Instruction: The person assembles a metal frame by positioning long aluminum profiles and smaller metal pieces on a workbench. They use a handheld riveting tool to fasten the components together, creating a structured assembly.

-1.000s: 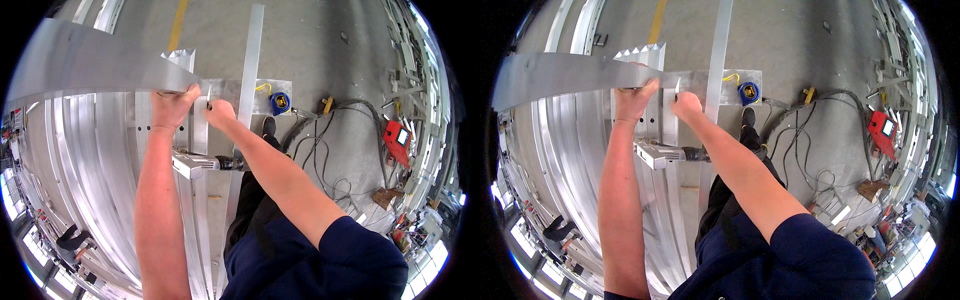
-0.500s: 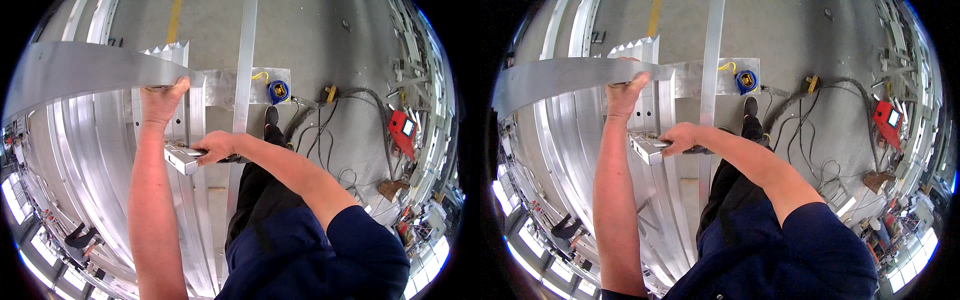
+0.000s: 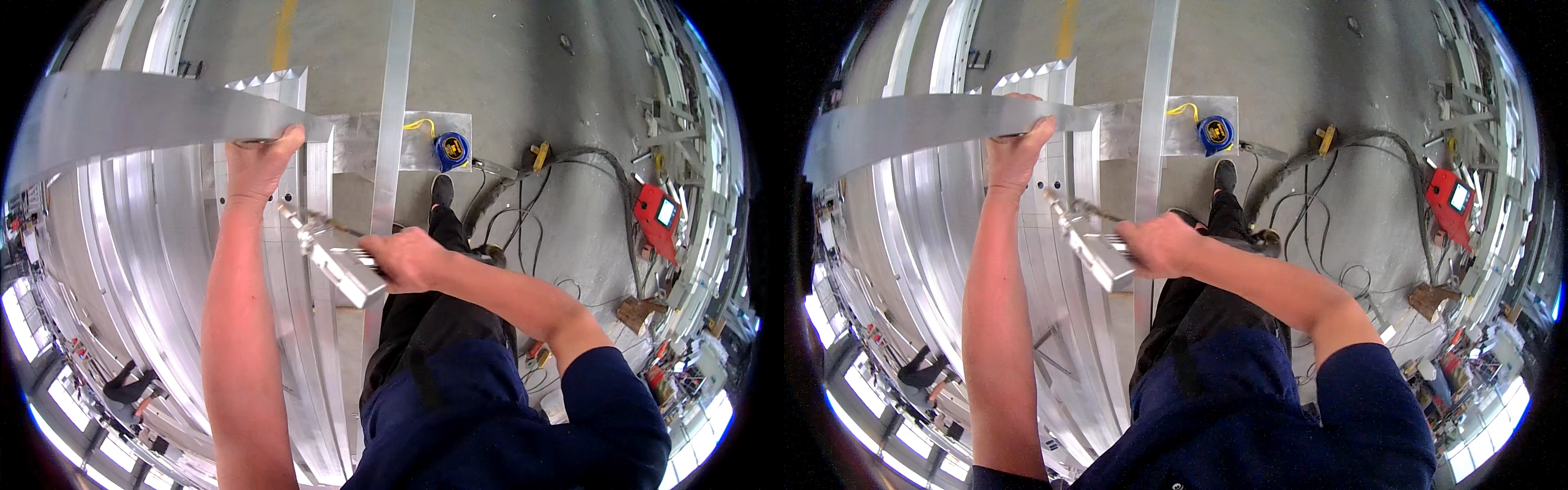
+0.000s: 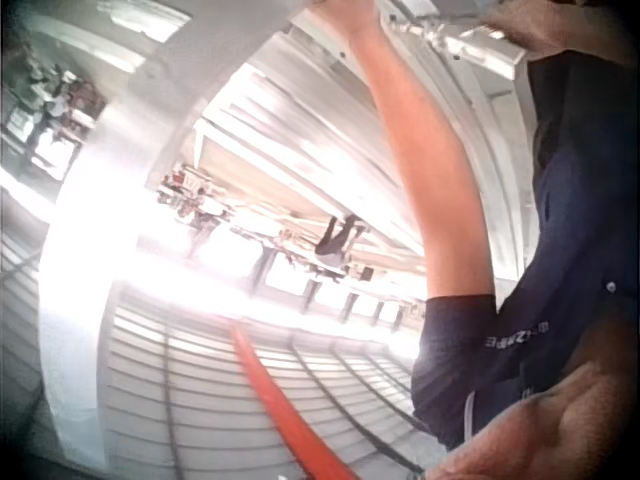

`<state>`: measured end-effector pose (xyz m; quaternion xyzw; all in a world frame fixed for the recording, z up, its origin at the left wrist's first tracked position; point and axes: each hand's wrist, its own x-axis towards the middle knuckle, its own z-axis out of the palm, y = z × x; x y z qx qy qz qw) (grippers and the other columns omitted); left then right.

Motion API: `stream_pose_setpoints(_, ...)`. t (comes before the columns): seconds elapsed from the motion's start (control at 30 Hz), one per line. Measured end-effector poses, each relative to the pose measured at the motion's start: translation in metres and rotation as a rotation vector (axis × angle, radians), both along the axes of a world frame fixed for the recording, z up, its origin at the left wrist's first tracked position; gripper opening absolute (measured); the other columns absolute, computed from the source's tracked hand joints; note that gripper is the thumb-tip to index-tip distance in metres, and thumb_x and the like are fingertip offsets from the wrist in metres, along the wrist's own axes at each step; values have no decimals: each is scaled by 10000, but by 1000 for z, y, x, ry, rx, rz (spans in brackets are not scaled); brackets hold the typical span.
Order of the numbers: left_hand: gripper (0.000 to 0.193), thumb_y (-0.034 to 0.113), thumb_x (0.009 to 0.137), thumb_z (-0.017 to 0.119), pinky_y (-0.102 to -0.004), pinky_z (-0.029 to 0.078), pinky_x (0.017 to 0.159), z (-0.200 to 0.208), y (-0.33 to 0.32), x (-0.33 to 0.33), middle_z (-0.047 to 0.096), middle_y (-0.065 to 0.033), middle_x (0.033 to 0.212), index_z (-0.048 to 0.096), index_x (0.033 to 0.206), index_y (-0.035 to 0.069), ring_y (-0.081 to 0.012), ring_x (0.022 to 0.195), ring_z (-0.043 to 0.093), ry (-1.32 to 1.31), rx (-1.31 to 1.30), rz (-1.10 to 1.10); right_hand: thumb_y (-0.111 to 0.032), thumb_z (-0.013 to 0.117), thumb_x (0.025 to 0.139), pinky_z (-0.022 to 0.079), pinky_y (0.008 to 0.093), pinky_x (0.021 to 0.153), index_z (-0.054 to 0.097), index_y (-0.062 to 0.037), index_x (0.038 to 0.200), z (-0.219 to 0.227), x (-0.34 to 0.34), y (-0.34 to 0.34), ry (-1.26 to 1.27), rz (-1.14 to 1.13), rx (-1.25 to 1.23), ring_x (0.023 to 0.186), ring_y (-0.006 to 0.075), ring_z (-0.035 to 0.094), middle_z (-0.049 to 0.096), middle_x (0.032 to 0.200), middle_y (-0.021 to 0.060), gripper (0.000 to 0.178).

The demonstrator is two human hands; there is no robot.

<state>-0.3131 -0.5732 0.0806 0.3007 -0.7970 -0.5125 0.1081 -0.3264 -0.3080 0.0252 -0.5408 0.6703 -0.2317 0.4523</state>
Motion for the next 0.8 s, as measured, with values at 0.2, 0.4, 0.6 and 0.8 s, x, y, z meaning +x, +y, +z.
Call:
stream_pose_setpoints(0.2, 224, 82, 717, 711, -280, 474, 739, 10, 4, -1, 606, -1, 869, 611, 913, 43, -104, 778, 560, 18, -75, -22, -223, 674, 765, 515, 475, 684, 455, 21, 1177, 11, -28, 22, 158, -168, -44, 753, 402, 641, 644, 767, 193, 526)
stream_pose_setpoints(0.4, 198, 98, 718, 718, -280, 472, 745, 12, 4, -2, 612, 9, 856, 622, 883, 43, -106, 780, 561, 8, -107, -51, -227, 645, 786, 512, 486, 677, 444, 27, 1166, 12, -33, -3, 205, -164, 73, 757, 410, 638, 644, 777, 196, 499)
stream_pose_setpoints(0.6, 180, 93, 717, 721, -273, 473, 724, 7, 5, -1, 613, 10, 829, 624, 861, 48, -93, 766, 558, 50, -70, -24, -242, 631, 797, 512, 493, 679, 439, 34, 1146, 12, -30, -14, 194, -166, 83, 761, 409, 642, 640, 759, 202, 485)
stream_pose_setpoints(0.8, 172, 77, 715, 719, -272, 472, 701, 3, 3, 0, 623, 11, 818, 637, 863, 48, -89, 743, 561, 41, -82, -15, -264, 632, 801, 518, 493, 666, 427, 29, 1121, 9, -28, -26, 225, -162, 84, 762, 408, 646, 636, 746, 200, 480)
